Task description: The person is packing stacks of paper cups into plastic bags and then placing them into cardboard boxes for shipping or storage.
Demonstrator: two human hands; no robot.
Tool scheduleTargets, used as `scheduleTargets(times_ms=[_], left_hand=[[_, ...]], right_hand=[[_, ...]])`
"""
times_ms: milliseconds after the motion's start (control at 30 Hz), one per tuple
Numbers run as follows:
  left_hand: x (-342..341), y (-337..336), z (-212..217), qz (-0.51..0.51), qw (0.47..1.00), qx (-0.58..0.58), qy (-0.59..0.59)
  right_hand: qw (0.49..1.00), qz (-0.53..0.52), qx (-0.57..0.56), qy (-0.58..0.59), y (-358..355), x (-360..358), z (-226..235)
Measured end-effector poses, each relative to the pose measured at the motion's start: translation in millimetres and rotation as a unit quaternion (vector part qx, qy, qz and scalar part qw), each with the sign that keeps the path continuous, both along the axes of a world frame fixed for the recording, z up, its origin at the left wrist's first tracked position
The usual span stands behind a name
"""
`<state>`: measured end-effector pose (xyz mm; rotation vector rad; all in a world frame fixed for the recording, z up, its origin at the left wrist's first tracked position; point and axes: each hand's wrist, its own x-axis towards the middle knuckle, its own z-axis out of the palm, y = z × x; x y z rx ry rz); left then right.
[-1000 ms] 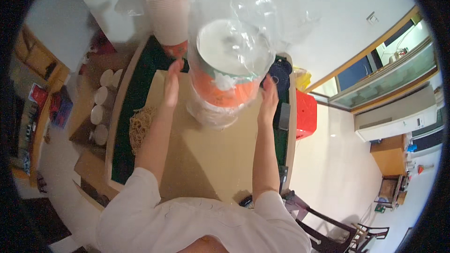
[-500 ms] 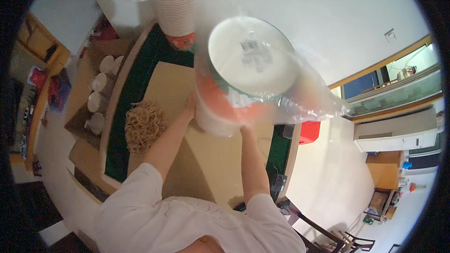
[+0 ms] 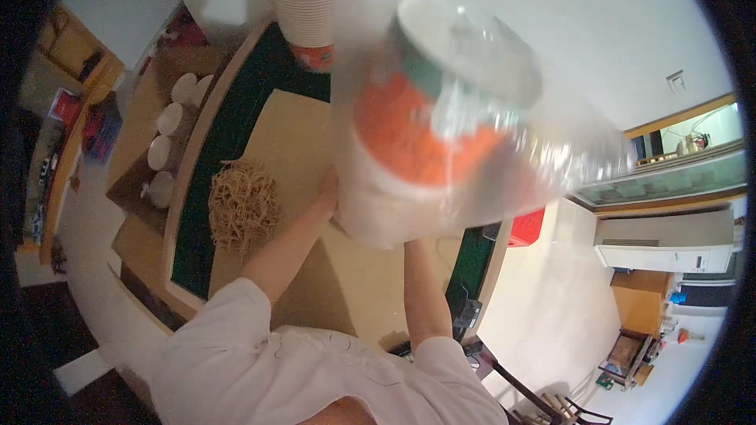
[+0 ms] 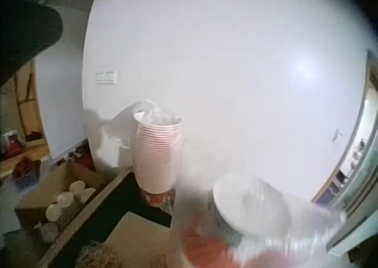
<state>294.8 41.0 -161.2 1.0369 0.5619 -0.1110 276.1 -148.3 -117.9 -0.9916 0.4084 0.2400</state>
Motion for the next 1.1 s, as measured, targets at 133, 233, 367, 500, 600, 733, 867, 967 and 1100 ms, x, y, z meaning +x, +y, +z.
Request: scheduleTargets(times_ms=[133,233,367,500,600,733,867,967,1100], left_hand=[[-40,6,102,-0.022,0.971,-0.221,0.094],[-68,14,87,-0.028,0.997,0.055,0.041],[-89,24,23,-0.065,0.993,-0.060,0.081],[-98,24,31,-0.093,0.977,-0.138,0.134],[-100,29,43,-0.096,0.976,-0.136,0.138],[-106,23,59,-0.119,0.975,-0.132,0.133],[-124,44,61,-0.119,0.973,-0.133,0.147],[-155,65,60,-0.126,0.969,-0.130,0.166],[-219,74,125,-0.235,0.949,-0.008,0.211]], right_hand=[[1.000,0.007,-0.002,0.023,1,-31,10],[0.999,0.016,-0.002,0.036,5,-56,16],[0.998,0.015,-0.007,0.053,15,-68,29],[0.993,0.024,0.114,0.008,12,-83,30],[0.996,0.043,0.057,0.053,31,-86,68],[0.996,0.058,-0.057,0.043,28,-82,49],[0.984,0.061,-0.126,0.108,39,-105,80],[0.949,0.126,-0.249,0.146,35,-130,97],[0.942,0.218,-0.222,0.128,-9,-189,68]])
